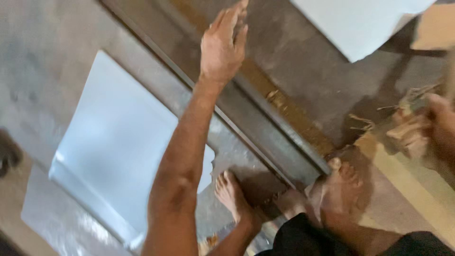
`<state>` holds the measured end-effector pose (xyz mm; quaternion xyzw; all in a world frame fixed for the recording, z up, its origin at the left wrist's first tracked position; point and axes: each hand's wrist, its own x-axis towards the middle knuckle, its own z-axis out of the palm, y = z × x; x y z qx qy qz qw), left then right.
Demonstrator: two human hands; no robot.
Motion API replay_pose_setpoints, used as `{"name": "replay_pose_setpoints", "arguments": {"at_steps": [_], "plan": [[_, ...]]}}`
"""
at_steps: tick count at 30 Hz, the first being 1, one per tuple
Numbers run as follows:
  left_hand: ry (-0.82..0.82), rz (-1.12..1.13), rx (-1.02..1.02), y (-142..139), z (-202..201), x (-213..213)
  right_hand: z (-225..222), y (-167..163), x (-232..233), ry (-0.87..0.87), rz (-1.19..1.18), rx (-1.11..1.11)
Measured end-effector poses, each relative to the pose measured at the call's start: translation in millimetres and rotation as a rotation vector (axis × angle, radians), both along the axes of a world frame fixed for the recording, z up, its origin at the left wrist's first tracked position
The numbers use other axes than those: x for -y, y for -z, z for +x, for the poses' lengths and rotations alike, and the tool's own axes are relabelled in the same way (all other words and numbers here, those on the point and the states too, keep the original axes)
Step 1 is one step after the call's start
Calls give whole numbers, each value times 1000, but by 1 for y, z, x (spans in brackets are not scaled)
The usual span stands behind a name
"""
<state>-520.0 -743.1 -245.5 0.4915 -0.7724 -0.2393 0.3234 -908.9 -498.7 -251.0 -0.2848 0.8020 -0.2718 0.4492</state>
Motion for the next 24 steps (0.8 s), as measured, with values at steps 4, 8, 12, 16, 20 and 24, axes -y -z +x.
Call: {"name": "replay_pose_setpoints", "arguments": {"at_steps": [4, 8, 12, 16, 20, 24], "plan": [[34, -303, 493, -94, 129, -104, 65, 2, -115, -520, 297, 120], [50, -185, 898, -175, 202, -275, 123, -22, -193, -1174, 506, 175], [-44, 217, 1024, -188, 231, -416, 136, -108, -161, -1567, 501, -6], [-512, 277, 583, -130, 242, -461, 136, -208, -63, -1489, 331, -417], [-849, 279, 314, -37, 232, -465, 185, -239, -10, -1293, 192, -451], [-1002, 284, 312, 30, 222, -483, 297, -168, -26, -1003, 193, 215]]}}
